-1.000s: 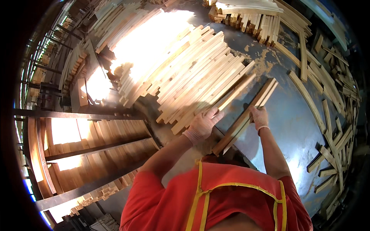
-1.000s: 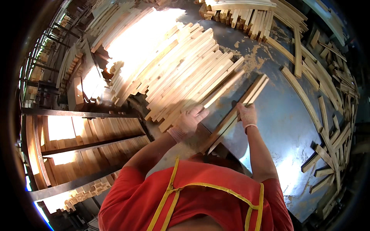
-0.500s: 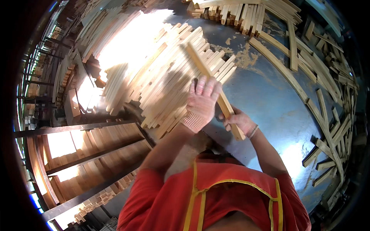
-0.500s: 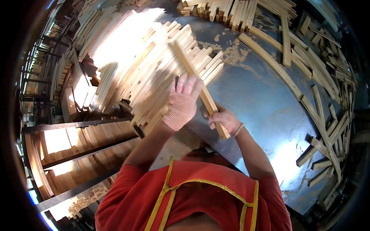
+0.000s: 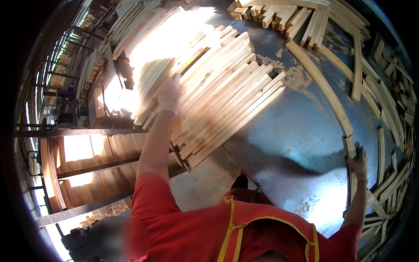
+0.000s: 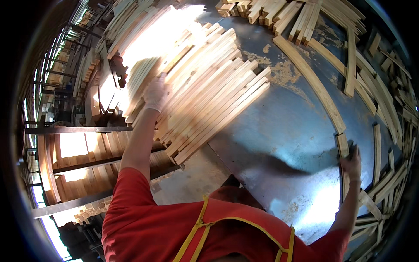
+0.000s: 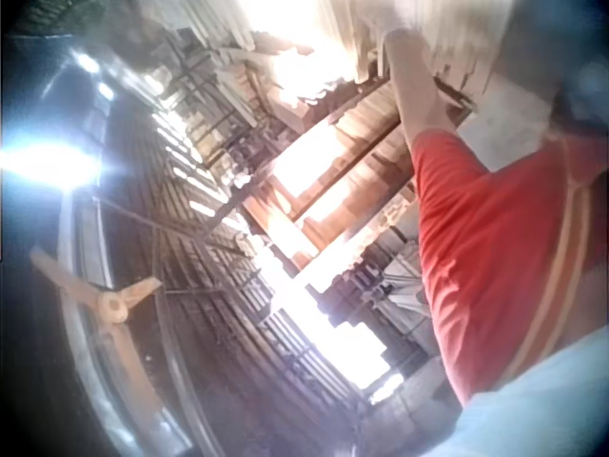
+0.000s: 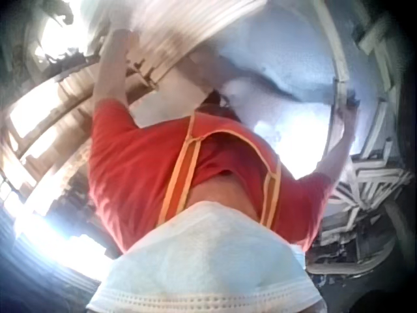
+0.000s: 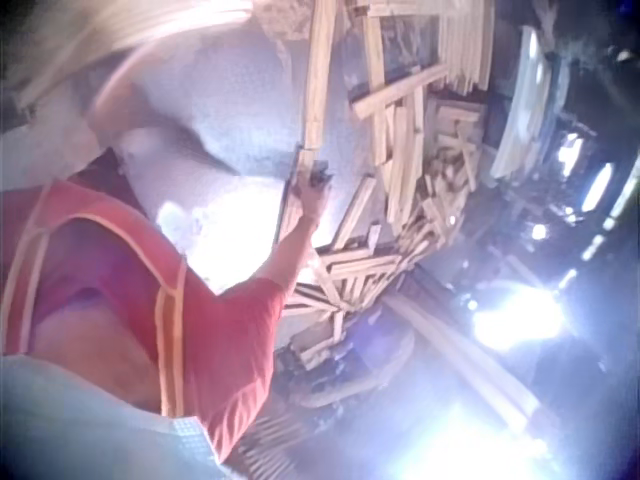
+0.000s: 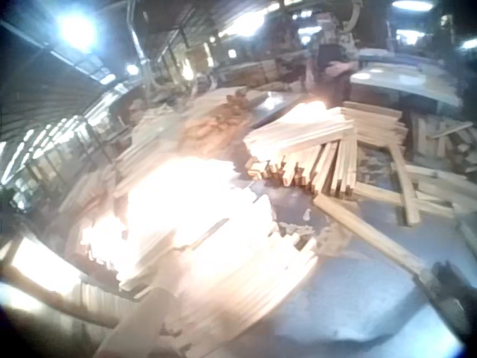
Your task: The person picks up wooden planks from a scattered pile on the floor and arranges them into a neat stack. They handle the planks by hand, repeatedly lifting and placing them to build a growing pile of organized lumber.
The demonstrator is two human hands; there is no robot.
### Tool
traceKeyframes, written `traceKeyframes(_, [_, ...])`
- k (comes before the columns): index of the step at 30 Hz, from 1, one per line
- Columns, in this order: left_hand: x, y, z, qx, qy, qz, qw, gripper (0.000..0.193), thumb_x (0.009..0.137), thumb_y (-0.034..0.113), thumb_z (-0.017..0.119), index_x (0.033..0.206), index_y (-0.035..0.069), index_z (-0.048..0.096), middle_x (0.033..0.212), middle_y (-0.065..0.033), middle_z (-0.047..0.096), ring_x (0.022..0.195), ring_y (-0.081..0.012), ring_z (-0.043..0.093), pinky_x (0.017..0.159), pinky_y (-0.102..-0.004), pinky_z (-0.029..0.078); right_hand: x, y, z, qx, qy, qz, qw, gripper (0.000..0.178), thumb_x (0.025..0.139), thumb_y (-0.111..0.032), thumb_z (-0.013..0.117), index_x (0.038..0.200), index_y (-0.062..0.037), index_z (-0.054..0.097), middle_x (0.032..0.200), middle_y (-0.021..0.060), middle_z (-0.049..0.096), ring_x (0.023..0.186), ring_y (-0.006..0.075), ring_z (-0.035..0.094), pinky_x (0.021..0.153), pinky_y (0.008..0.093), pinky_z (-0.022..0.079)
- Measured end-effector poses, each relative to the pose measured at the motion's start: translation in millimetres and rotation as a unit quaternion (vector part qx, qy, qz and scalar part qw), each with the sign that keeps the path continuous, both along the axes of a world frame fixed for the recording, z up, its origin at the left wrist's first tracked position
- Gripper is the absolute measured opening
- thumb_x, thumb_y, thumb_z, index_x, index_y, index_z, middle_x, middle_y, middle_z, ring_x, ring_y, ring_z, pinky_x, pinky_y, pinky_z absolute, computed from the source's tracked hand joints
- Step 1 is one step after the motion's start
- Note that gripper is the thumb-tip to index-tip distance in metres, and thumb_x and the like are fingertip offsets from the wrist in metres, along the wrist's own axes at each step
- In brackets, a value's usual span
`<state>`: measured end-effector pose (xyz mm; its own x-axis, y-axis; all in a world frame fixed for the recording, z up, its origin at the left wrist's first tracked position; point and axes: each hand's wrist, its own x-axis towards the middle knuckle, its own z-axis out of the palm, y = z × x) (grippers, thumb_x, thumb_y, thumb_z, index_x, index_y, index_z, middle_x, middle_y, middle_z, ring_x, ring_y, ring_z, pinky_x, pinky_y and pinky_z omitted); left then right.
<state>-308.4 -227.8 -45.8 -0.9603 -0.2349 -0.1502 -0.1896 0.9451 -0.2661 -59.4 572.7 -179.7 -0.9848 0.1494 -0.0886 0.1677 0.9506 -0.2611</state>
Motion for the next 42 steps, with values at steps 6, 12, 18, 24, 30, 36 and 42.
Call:
traceKeyframes(6, [7.6,-111.0,-54.8,-0.176,0.204,-0.126,0.955,0.034,0.112,0.032,0.048,0.136,0.013,0.063,0.12,-0.0087,0.07,0.104,-0.0253,0.071,0.087,-0.0426,0.06,73.5,-74.8,15.2,-0.048,-0.074,-0.152,0.985,0.078,0.079,-0.017,0.076,0.152,-0.0024,0.054,0.123,0.024,0.07,0.112,0.0399,0.07,0.101,0.0458,0.057])
traceKeyframes(12, [94.5,42.6,-36.0,-0.302,0.142,-0.337,0.88,0.045,0.114,0.054,0.036,0.113,0.012,0.052,0.104,-0.011,0.054,0.093,-0.0199,0.053,0.081,-0.0378,0.046,20.6,-221.3,85.8,-0.394,0.004,-0.219,0.893,0.051,0.092,-0.02,0.068,0.136,0.0043,0.062,0.101,0.0053,0.066,0.088,0.0175,0.062,0.082,0.0321,0.054])
traceKeyframes(18, [152.6,150.1,-43.0,0.215,-0.049,-0.35,0.91,0.087,0.101,0.068,0.054,0.163,0.01,0.038,0.159,-0.0183,0.046,0.15,-0.036,0.039,0.125,-0.0546,0.031,-95.3,-345.9,-13.4,-0.677,0.1,-0.327,0.652,0.031,0.103,-0.038,0.068,0.109,-0.0079,0.069,0.087,-0.0006,0.062,0.082,0.0111,0.061,0.073,0.0318,0.053])
traceKeyframes(24, [145.5,142.1,-88.2,0.188,0.061,-0.335,0.921,0.07,0.093,0.035,0.069,0.154,0.009,0.048,0.151,-0.0162,0.051,0.142,-0.0354,0.046,0.117,-0.0567,0.038,-126.9,-422.9,7.4,-0.592,-0.117,-0.15,0.783,0.045,0.099,-0.036,0.072,0.127,-0.0012,0.073,0.089,-0.0002,0.069,0.072,0.0081,0.06,0.065,0.026,0.049])
traceKeyframes(30, [133.8,150.8,-67.8,0.23,0.123,-0.379,0.888,0.064,0.082,0.023,0.077,0.139,0.009,0.053,0.139,-0.0151,0.05,0.131,-0.039,0.048,0.117,-0.058,0.034,-209.0,-270.6,14.1,-0.073,0.11,-0.125,0.983,0.073,0.088,-0.038,0.077,0.149,-0.0047,0.057,0.124,0.0191,0.071,0.113,0.0349,0.068,0.101,0.0442,0.054])
traceKeyframes(36, [135.8,147.7,-83.1,0.215,0.127,-0.392,0.885,0.071,0.078,0.021,0.081,0.141,0.009,0.052,0.142,-0.0165,0.048,0.136,-0.0418,0.044,0.119,-0.0598,0.033,-213.4,-185.9,52.4,0.023,-0.076,-0.088,0.993,0.085,0.08,-0.043,0.083,0.152,-0.0084,0.052,0.119,0.023,0.072,0.111,0.0425,0.07,0.101,0.0494,0.054])
traceKeyframes(42, [137.6,145.5,-80.3,0.181,0.082,-0.388,0.9,0.074,0.082,0.026,0.078,0.148,0.01,0.049,0.149,-0.0183,0.045,0.141,-0.0418,0.041,0.122,-0.0605,0.03,-65.2,-266.1,17.3,-0.639,0.02,-0.151,0.754,0.086,0.094,-0.036,0.081,0.161,0.0005,0.042,0.143,0.0229,0.064,0.125,0.0289,0.065,0.109,0.0388,0.052])
